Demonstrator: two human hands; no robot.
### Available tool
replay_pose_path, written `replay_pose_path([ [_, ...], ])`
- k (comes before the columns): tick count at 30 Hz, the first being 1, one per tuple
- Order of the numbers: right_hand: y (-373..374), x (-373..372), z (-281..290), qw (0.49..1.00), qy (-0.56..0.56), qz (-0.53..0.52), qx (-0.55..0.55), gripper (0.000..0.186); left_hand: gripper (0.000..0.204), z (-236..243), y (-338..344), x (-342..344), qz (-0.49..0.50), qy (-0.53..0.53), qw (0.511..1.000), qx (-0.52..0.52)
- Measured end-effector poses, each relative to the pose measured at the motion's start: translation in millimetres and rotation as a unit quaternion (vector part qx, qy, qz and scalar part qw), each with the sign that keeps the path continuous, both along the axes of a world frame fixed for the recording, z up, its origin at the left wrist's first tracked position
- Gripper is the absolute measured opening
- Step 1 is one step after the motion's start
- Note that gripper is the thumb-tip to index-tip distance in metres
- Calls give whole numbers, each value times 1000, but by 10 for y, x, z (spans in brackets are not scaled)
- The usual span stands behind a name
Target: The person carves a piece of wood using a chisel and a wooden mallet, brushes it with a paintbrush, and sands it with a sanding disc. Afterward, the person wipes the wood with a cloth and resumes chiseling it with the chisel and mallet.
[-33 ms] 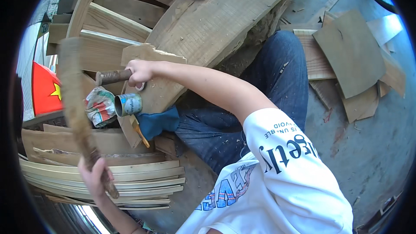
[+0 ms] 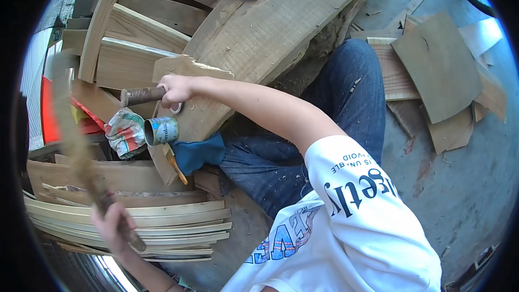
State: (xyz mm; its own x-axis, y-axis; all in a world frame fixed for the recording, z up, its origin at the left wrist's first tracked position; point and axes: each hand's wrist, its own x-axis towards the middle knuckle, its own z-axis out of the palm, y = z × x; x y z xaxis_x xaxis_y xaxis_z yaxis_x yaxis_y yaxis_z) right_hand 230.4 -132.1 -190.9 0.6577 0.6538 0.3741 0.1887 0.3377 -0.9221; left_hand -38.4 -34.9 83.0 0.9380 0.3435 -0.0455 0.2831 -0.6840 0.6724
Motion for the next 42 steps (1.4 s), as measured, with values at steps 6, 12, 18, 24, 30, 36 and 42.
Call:
replay_pose_path([
  [6, -25, -74, 125, 998, 39, 40, 15, 19, 39, 904, 200, -103, -237, -326, 914, -58],
  [12, -17, 3, -17, 999, 17, 50, -10, 16, 19, -479, -133, 363, -29, 140, 985, 95],
  [18, 150, -70, 32, 995, 27, 81, 44, 10, 32, -509, 108, -582, -10, 43, 992, -118],
  [24, 70, -3, -49, 997, 17, 76, 18, 15, 36, -665, 186, -555, -37, -30, 986, -160],
  [30, 61, -98, 24, 997, 18, 70, 15, 18, 45, -54, 489, -343, -192, -300, 925, -132],
  [36, -58, -133, 82, 991, 55, 115, 35, 20, 19, -709, 258, -44, -47, -45, 998, 20],
  [42, -192, -116, -22, 986, 88, 134, 52, 14, 33, -1092, 195, -248, 42, 22, 968, -245],
])
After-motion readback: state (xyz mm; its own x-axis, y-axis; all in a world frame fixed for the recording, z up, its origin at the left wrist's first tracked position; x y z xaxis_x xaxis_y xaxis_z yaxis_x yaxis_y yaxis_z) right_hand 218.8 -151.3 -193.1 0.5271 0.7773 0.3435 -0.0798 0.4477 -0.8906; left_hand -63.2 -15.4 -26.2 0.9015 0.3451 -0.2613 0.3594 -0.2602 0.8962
